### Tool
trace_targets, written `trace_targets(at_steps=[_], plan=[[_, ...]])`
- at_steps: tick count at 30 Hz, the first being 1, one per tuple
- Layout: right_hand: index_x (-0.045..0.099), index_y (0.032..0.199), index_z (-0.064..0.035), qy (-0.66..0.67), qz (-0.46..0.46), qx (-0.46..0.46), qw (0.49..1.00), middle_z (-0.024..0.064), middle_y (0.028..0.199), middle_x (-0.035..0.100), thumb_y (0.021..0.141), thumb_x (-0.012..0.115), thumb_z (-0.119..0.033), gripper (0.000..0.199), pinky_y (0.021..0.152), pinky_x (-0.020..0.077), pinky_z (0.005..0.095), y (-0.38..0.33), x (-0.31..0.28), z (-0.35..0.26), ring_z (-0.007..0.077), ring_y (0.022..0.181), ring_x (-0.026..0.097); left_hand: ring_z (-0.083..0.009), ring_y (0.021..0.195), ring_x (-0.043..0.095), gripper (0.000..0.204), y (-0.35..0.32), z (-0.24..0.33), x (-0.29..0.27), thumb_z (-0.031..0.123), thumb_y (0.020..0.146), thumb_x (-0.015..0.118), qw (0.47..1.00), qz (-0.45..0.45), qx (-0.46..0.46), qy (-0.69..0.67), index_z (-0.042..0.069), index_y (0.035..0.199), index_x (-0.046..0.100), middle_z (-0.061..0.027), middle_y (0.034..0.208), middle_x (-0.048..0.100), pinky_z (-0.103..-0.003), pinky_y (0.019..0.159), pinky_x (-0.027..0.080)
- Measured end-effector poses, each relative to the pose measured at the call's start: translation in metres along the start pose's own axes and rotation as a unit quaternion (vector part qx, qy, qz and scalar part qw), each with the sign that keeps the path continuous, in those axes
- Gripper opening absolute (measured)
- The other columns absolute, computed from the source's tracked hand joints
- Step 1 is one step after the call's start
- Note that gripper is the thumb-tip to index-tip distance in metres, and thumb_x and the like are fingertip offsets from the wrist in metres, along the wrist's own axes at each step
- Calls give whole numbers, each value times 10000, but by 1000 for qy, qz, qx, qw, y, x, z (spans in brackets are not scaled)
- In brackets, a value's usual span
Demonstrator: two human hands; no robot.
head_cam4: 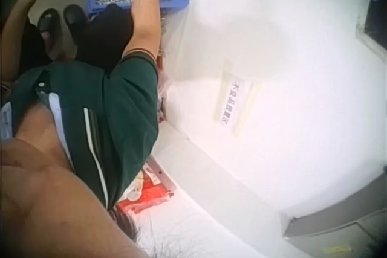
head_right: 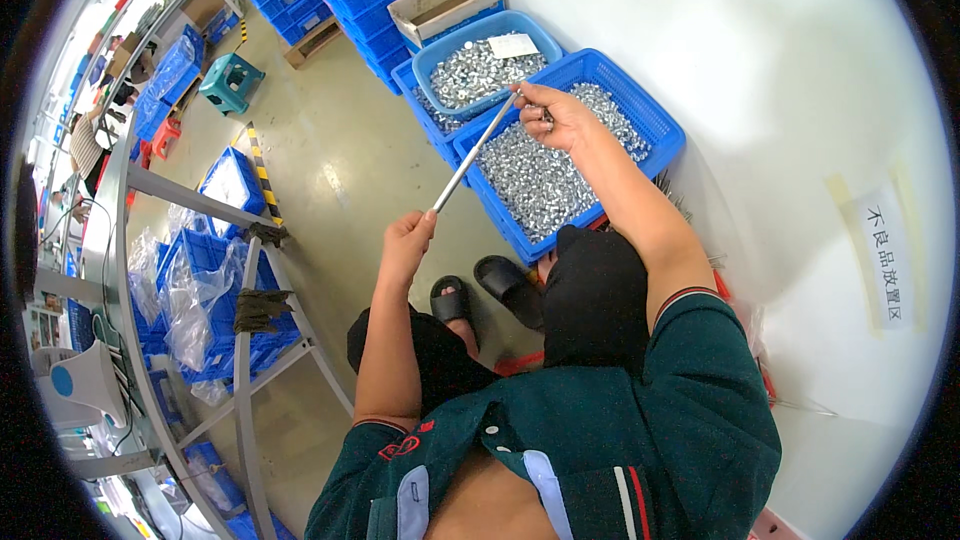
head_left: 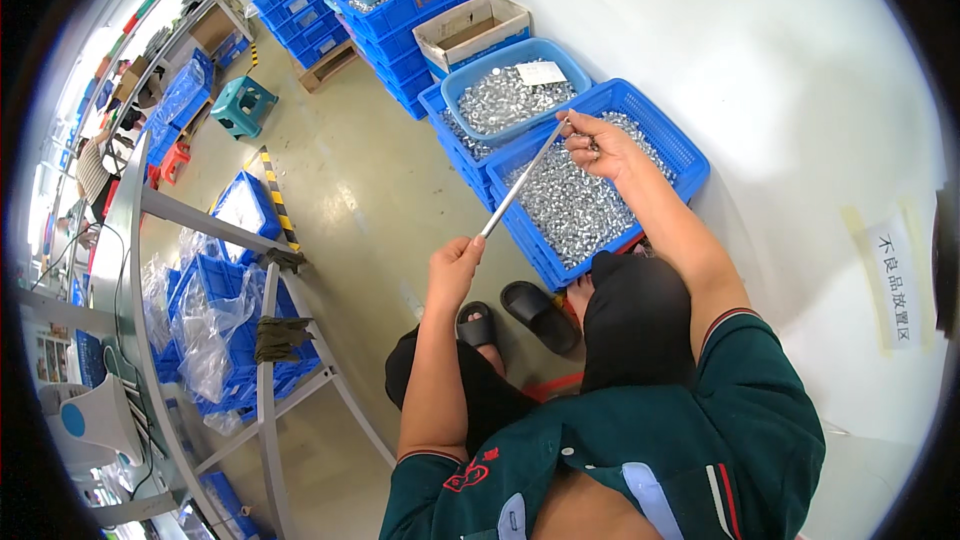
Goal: Picking small metal rings from a blue bin and sliding them onto a metal rod for assembly or counting.
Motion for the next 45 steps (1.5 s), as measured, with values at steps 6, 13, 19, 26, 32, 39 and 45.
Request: trace_targets(at_steps=[6,13,19,26,32,39,45], plan=[[537,936,-23,-65,-3,-20,998,11,673,459,786,630,-95,191,338,263,148,-4,6,-4,42,467,375,-41,468,310,366,1,-1,1,317,841,557,1000,-5,9,6,66,592,465,54,505,353,-228,419,234],[562,895,-38,-284,-51,75,955,-21,658,436,771,630,-85,149,343,228,143,-13,37,29,32,466,346,-26,456,271,356,1,4,5,307,850,550,1000,-3,3,-24,88,588,452,77,510,324,-212,411,196],[517,993,11,-165,-6,110,980,57,787,508,769,525,21,224,334,280,124,-1,2,31,49,499,391,-27,453,268,359,6,3,6,300,853,541,999,7,6,-40,91,581,439,78,506,321,-213,408,192],[491,947,16,29,11,84,996,95,822,535,842,505,-54,127,306,275,134,6,-11,21,29,481,401,-32,443,272,358,2,3,0,314,852,538,1000,16,-3,-15,95,586,441,73,500,322,-214,400,196],[491,902,15,44,123,166,978,152,877,538,874,439,-182,205,347,396,165,21,-57,66,149,626,537,-16,390,247,335,-1,-2,2,331,855,528,996,-5,-44,-81,101,622,460,83,483,321,-199,353,166],[508,938,19,3,113,107,988,131,803,559,860,487,-148,186,468,499,214,29,-72,48,221,715,593,-7,381,239,335,1,-3,2,335,857,525,996,-4,-28,-90,106,624,451,91,477,307,-190,349,150],[533,950,0,-44,108,68,991,86,853,562,844,513,-86,138,465,460,185,18,-57,34,137,685,554,-10,389,245,337,1,0,5,330,856,527,997,-1,-19,-81,109,613,452,87,477,313,-195,354,156]])
Point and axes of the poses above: each hand's wrist, its own y-axis towards the middle knuckle, its own x-axis out of the palm, z = x × y, the point moved 10 cm from there along y, towards the middle knuckle
